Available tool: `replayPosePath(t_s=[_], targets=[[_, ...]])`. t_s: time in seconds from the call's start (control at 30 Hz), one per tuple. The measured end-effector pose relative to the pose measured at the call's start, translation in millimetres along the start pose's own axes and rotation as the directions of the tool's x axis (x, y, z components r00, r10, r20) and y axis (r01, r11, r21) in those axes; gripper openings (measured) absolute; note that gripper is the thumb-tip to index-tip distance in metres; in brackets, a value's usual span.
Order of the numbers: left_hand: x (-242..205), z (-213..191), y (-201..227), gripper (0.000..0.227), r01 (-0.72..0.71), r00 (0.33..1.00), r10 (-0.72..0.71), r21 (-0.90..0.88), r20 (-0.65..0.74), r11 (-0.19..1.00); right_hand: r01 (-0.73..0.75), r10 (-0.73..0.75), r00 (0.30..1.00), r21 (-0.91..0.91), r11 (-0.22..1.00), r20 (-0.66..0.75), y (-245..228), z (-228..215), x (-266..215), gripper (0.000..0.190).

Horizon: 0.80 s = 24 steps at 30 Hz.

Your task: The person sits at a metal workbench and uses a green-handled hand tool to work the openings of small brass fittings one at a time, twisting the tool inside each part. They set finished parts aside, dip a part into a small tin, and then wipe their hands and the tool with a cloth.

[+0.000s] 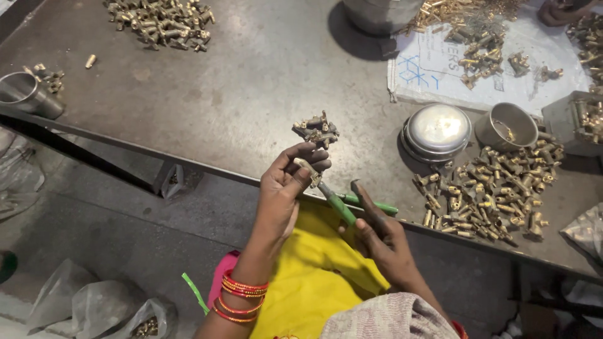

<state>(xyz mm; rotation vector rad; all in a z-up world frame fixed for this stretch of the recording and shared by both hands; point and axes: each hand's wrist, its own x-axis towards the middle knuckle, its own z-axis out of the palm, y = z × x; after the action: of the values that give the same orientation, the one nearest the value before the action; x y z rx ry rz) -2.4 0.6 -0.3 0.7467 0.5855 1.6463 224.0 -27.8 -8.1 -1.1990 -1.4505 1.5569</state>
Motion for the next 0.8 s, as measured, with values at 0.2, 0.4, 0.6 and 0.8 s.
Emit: replayPosePath(t_s=[0.2,0.4,0.6,0.8], targets=[[5.4,3.8,30.7,0.038,-0.270,0.947,0.307,0.280,-0.098,0.921,0.171,-0.183,0.978,-0.117,0.978,-0.102,-13.8,2.5,-2.3,0.081],[-9.5,-34.6,12.7,0.043,-0.154,0.984,0.154,0.869,0.091,0.471,0.071,-0.060,0.990,0.083,0.994,-0.131,-9.7,-1.4,-1.6,0.082],[-22.6,-0.9,-11.5,0.033,0.077,0.995,-0.043,0.417,-0.090,0.906,0.093,-0.080,0.994,0.206,0.974,-0.070,-12.4,8.4,-3.7,0.085],[-24.1,30.5,-18.0,0.031,0.161,0.984,-0.122,0.344,-0.133,0.925,-0.057,-0.041,0.986,0.554,0.831,0.163,12.1,-3.4,-8.5,0.094]])
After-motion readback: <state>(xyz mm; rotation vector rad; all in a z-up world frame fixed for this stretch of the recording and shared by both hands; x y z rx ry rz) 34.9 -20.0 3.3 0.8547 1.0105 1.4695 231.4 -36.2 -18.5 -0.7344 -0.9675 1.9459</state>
